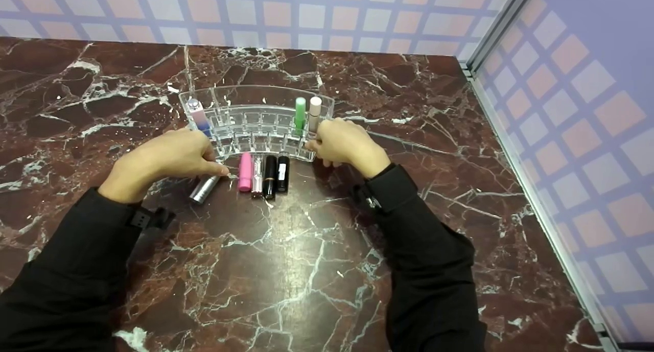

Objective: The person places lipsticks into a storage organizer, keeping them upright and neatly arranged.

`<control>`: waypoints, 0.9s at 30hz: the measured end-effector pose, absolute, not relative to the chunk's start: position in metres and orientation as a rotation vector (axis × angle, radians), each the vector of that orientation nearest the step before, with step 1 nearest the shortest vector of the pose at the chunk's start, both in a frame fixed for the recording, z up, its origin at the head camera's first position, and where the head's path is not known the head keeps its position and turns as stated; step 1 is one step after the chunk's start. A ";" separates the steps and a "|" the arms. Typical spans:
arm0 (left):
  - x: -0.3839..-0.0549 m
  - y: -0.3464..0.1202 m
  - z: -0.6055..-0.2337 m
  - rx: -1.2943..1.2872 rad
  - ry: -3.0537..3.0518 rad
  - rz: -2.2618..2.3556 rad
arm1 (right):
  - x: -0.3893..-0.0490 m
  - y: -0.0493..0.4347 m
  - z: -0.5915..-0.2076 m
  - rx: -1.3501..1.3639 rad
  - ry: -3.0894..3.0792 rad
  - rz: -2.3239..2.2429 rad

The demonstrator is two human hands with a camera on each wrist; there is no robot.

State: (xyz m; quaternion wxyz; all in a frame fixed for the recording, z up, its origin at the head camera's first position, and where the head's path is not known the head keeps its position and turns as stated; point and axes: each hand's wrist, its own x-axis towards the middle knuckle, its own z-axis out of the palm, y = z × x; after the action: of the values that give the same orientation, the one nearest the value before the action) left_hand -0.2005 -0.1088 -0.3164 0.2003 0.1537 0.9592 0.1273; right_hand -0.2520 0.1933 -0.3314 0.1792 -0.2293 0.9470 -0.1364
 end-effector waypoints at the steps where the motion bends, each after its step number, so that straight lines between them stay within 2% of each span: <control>1: -0.200 -0.109 -0.316 0.439 2.676 0.360 | -0.252 0.193 -0.331 -0.645 2.676 -0.389; 18: -0.203 -0.115 -0.315 0.541 2.569 0.431 | -0.253 0.194 -0.331 -0.661 2.665 -0.350; 27: -0.207 -0.121 -0.313 0.532 2.509 0.746 | -0.251 0.198 -0.321 -0.732 2.622 -0.400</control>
State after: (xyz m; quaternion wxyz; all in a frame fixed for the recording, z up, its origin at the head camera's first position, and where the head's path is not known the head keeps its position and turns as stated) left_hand -0.2067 -0.1205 -0.3127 0.2330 0.1937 0.9135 0.2715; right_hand -0.2513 0.1981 -0.3205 0.1939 -0.2609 0.9349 -0.1427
